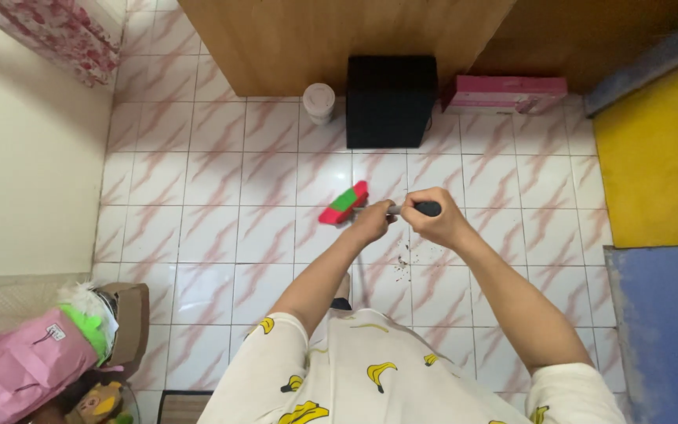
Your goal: The recorder uses a broom to sweep debris across a tiled floor in an indoor environment.
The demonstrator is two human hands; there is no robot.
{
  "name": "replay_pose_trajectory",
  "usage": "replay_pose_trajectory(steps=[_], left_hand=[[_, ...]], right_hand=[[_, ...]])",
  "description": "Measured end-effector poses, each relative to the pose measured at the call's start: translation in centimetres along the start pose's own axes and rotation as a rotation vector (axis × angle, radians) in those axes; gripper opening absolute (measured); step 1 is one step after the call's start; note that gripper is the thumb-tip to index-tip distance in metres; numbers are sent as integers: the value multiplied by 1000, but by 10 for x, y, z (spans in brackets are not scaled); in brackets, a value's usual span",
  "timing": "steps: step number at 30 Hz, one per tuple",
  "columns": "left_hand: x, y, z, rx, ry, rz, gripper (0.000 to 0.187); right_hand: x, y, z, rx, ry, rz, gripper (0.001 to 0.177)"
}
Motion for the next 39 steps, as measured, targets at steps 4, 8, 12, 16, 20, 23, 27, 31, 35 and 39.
replay_pose_trajectory(steps=[4,8,12,16,20,23,27,31,35,39], left_hand=[[2,9,-59,-16,98,47,12],[-12,7,-92,169,33,54,19],[-35,3,-89,241,12,14,25],[-36,-42,4,270,-15,-47,32],[-25,-56,61,273,-48,-23,39],[-21,-39,40,172,-10,89,30],[-17,-1,-30,194,-70,149,22],[-22,13,-70,216,2,180,25],[-28,-11,-52,335,11,56,27],[-11,-63,28,324,1,-110,37]], right_hand=[[-31,11,22,99,44,-24,20],[-55,36,52,146,-55,-182,16],[-29,51,51,36,-117,-271,14],[34,22,20,124,-184,-288,12],[66,4,-9,134,-142,-341,15],[53,11,-3,123,-75,-372,16],[10,37,36,207,-27,-354,19],[-11,53,64,169,-19,-394,19],[5,42,55,28,38,-458,14],[46,14,-6,39,38,-503,12]])
Point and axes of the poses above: each hand's wrist, its own y-axis away from the middle knuckle, its own x-axis out of the palm, z = x × y, the point moved 4 cm from there along -y, towards the middle knuckle, and after that the axes turned 15 degrees about y, right-handed, at the moved point
